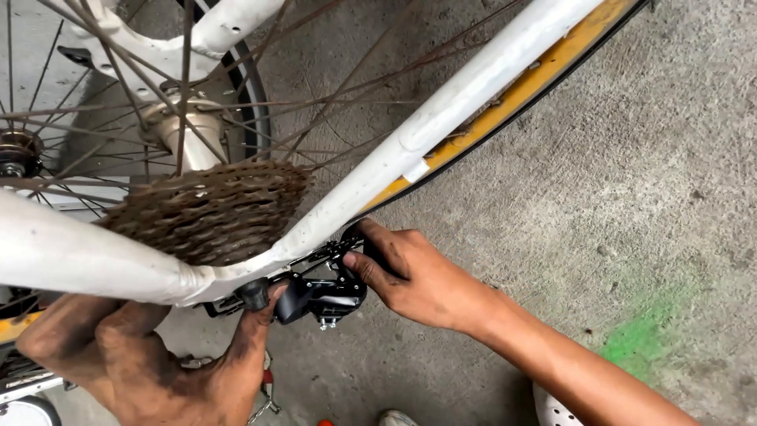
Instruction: Securing a rear derailleur to the frame of a bicycle using an allen wrench.
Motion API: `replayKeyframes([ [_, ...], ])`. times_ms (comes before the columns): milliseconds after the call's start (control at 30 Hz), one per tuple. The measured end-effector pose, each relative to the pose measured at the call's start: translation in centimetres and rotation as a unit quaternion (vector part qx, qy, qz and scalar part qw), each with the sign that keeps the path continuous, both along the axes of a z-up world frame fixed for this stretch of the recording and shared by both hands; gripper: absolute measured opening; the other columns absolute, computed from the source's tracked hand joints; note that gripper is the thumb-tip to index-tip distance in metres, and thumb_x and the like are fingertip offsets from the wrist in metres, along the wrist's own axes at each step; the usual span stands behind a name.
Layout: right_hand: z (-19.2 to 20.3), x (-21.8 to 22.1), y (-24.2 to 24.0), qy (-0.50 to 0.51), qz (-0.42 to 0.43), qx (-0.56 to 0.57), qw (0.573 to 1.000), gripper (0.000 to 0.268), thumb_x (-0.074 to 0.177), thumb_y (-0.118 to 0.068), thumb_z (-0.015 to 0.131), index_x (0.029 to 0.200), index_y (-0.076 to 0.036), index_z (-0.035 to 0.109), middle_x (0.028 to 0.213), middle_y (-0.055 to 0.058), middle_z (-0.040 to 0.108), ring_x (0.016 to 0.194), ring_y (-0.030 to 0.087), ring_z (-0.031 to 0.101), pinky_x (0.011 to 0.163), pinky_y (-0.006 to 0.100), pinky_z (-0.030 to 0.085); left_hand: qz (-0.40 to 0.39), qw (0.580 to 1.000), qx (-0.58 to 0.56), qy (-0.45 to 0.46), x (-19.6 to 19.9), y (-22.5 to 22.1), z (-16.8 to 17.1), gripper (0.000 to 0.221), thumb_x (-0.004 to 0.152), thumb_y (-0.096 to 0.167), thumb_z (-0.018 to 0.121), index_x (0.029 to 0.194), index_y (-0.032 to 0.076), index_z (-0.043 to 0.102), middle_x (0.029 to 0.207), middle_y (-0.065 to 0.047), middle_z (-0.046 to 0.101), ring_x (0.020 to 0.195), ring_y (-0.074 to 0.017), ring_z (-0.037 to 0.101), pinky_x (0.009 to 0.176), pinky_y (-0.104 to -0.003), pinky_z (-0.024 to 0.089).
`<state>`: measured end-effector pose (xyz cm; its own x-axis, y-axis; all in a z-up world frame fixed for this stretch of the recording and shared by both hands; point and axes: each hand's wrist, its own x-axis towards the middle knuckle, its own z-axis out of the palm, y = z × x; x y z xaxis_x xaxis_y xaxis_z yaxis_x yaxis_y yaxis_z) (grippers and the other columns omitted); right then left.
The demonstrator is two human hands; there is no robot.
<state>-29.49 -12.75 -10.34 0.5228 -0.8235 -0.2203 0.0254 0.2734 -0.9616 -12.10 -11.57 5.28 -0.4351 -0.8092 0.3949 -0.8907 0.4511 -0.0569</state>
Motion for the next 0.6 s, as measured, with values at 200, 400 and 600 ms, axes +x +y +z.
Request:
replayKeyframes([
  [200,-0.7,-1.1,-0.6,-0.002,-0.056,-0.14,0.989,0.05,0.098,-0.032,0.061,0.133,0.003,0.055,0.089,0.016,0.075,0.07,0.027,0.069,0.063,0.038,0.051,-0.011,0.999,0.021,-0.039,0.4,0.1,0.7,0.063,0.089,0.022,0.098,0.122,-0.014,0.059,0.134,-0.033,0.042,0.132,-0.048,0.045,0.117,-0.058,0.044],
  [400,0.7,-2.0,-0.8,0.033,-0.154,-0.294,0.943,0.049,0.097,-0.03,0.066,0.128,0.008,0.059,0.101,0.02,0.067,0.085,0.033,0.066,0.074,0.044,0.055,-0.071,0.994,0.047,-0.068,2.4,-1.2,1.5,0.061,0.087,0.032,0.093,0.12,-0.009,0.062,0.119,-0.036,0.073,0.114,-0.0537,0.073,0.106,-0.059,0.053],
  [600,0.8,-1.8,-1.2,0.081,-0.087,-0.266,0.957,0.053,0.093,-0.055,0.065,0.102,-0.003,0.059,0.088,0.009,0.052,0.072,0.023,0.05,0.062,0.043,0.049,-0.006,0.997,0.024,-0.069,3.0,0.7,0.4,0.073,0.087,0.032,0.096,0.131,-0.009,0.055,0.14,-0.031,0.038,0.136,-0.0468,0.04,0.124,-0.063,0.042],
])
